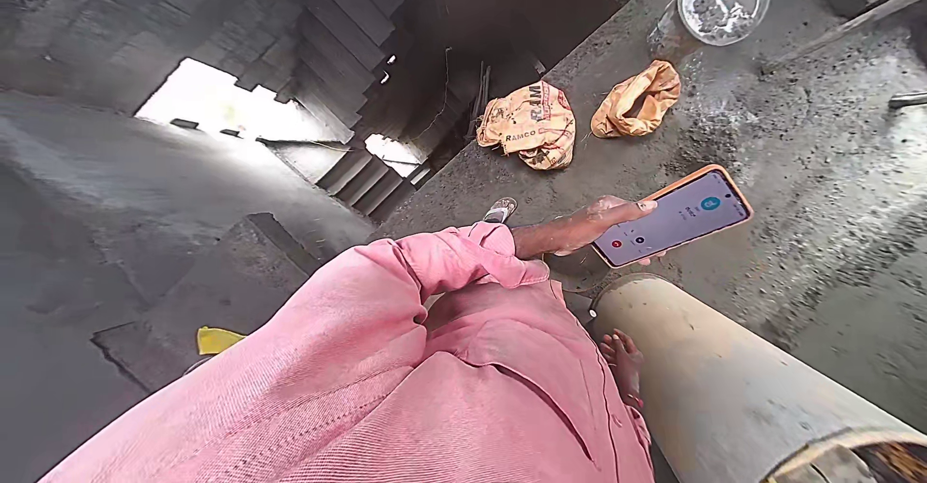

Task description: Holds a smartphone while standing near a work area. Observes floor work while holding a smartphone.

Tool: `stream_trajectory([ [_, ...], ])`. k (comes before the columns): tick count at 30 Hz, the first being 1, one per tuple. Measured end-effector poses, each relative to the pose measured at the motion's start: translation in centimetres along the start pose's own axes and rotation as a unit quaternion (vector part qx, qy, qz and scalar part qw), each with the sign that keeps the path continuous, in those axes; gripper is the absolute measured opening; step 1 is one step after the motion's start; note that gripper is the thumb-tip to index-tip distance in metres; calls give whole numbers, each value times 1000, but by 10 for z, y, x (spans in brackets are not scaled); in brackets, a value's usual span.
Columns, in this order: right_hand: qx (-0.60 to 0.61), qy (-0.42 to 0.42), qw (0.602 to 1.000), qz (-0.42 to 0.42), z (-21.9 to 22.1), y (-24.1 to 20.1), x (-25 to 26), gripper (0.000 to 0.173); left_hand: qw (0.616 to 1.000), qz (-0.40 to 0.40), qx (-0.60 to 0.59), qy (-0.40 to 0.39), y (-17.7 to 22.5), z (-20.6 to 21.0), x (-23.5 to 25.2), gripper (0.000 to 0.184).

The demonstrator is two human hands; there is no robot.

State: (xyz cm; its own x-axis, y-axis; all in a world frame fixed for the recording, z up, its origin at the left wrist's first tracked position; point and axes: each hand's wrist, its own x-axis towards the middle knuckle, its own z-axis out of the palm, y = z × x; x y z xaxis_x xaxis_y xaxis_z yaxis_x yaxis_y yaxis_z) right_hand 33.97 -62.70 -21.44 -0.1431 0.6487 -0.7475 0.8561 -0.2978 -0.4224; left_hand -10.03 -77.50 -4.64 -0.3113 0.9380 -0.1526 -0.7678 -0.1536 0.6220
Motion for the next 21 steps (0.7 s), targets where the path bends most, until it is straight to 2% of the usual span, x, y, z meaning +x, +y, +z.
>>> stream_trajectory([
  [5, -37, -8, 998, -52, 9, -46, 2, 29, 1000, -10, -22, 14, 20, -19, -2, 61],
  [9, -36, -10, 997, -65, 8, -76, -1, 29, 998, 7, -61, -11, 23, -34, 1, 64],
  [15, -60, -14, 996, -61, 7, -91, -2, 28, 995, 20, -93, -18, 28, -45, 2, 65],
  [21, -73, -16, 996, -57, 15, -98, -1, 27, 998, 17, -53, 3, 47, -51, -5, 63],
])
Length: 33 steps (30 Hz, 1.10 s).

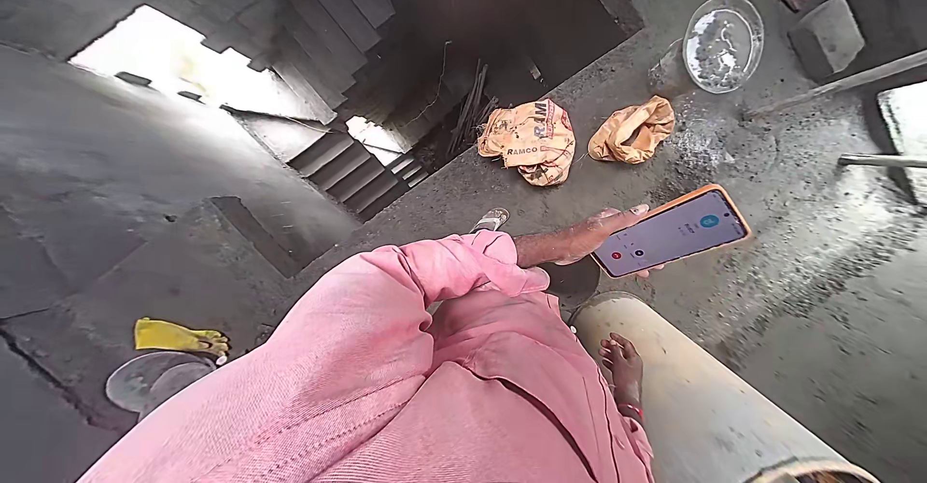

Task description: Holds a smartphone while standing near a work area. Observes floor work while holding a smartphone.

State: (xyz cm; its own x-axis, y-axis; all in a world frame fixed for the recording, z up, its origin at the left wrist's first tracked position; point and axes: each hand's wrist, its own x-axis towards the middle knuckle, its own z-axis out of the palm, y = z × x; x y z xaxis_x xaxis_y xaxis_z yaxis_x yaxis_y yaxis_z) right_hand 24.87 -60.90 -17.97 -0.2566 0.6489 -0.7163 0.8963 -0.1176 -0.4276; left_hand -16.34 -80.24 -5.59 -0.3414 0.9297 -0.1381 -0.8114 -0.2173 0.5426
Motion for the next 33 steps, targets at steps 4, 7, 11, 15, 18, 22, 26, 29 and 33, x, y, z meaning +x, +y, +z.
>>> stream_trajectory([
  [4, 0, -8, 1000, -11, 8, 2, 1, 27, 1000, -2, -6, -10, 3, -1, -1, 62],
  [7, 3, -5, 1000, -23, 13, 9, 3, 27, 1000, -10, 3, 18, 5, 6, -1, 57],
  [11, 11, 8, 1000, -17, 19, 13, 0, 27, 998, -41, -43, 7, -2, 10, -1, 59],
  [15, 12, 26, 1000, -9, 27, 26, -4, 27, 997, -66, -35, -7, -6, 14, 0, 63],
  [18, 7, 32, 999, 9, 37, 37, -8, 28, 997, -72, -21, -15, -6, 16, -2, 62],
  [22, 4, 34, 998, 43, 48, 49, -17, 30, 997, -74, -15, -36, -10, 11, 0, 61],
  [26, 34, 49, 996, 67, 63, 63, -25, 31, 997, -64, -18, -32, -4, 4, 4, 59],
  [29, 58, 61, 994, 76, 73, 73, -28, 30, 998, -59, 15, -23, 1, 8, 10, 59],
  [33, 104, 64, 989, 87, 90, 81, -38, 29, 996, -55, 56, -46, -1, 18, 19, 57],
])
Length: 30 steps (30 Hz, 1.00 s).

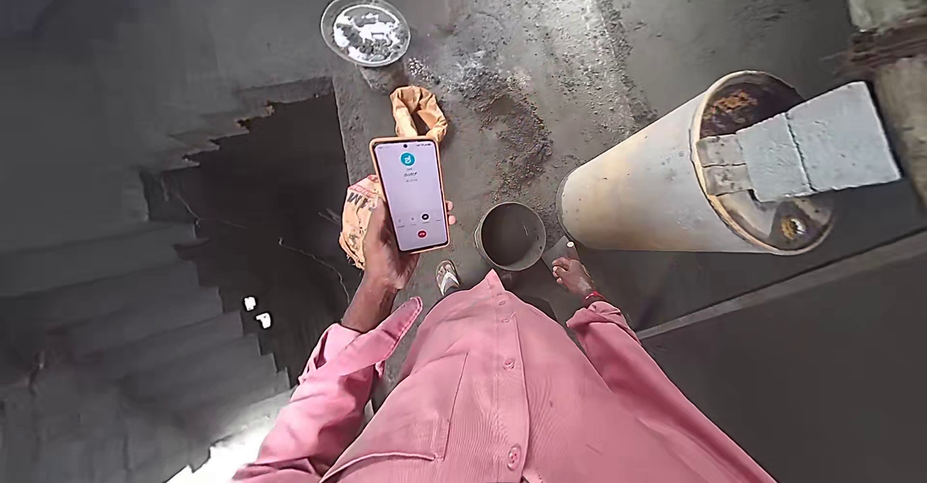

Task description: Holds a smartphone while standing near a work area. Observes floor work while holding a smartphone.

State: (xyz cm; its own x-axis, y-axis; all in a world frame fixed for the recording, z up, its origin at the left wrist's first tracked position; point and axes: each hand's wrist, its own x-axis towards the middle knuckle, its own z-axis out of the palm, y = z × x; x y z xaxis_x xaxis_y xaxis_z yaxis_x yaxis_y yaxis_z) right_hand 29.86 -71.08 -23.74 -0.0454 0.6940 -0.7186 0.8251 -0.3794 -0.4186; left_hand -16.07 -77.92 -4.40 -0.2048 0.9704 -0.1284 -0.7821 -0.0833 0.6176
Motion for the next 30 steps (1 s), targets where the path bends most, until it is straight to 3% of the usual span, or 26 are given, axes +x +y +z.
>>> stream_trajectory([
  [6, 60, 1, 998, 23, 9, 43, 12, 28, 998, -34, -7, -51, -23, 26, 13, 65],
  [20, 150, 29, 987, 39, -36, 103, 52, 28, 987, -103, 21, -123, -100, 118, 25, 60],
  [30, 194, -5, 976, 102, 7, 173, 50, 28, 981, -159, 41, -105, -115, 145, 25, 64],
])
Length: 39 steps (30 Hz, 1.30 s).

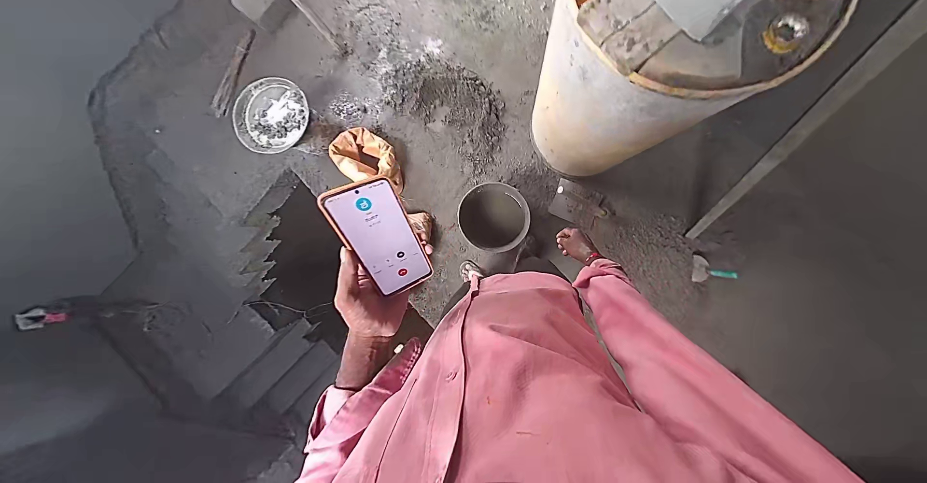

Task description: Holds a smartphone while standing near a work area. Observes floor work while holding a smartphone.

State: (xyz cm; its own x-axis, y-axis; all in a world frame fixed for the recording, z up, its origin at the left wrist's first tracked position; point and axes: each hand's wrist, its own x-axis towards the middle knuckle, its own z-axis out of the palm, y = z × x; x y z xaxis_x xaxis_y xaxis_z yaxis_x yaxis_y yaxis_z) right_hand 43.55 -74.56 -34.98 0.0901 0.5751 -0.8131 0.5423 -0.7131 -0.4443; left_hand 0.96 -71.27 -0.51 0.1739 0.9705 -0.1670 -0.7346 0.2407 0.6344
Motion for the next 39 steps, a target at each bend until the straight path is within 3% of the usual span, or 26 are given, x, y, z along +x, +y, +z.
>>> stream_trajectory([
  [5, -1, 8, 999, 40, 13, 25, -12, 30, 999, -27, 21, 16, 4, -11, 7, 65],
  [11, 78, 72, 994, 34, 22, -4, -45, 30, 997, -63, 19, -49, 25, -24, 33, 62],
  [20, 84, 117, 989, 31, 86, -33, -83, 27, 988, -92, 5, -120, 61, -47, 51, 61],
  [28, 72, 172, 981, 59, 112, -25, -141, 30, 971, -174, 24, -161, 53, -77, 66, 69],
  [34, 106, 218, 966, 90, 140, 16, -158, 32, 955, -202, 62, -208, 44, -47, 88, 70],
  [39, 174, 194, 955, 142, 143, 33, -179, 33, 948, -217, 54, -226, 19, -18, 103, 67],
])
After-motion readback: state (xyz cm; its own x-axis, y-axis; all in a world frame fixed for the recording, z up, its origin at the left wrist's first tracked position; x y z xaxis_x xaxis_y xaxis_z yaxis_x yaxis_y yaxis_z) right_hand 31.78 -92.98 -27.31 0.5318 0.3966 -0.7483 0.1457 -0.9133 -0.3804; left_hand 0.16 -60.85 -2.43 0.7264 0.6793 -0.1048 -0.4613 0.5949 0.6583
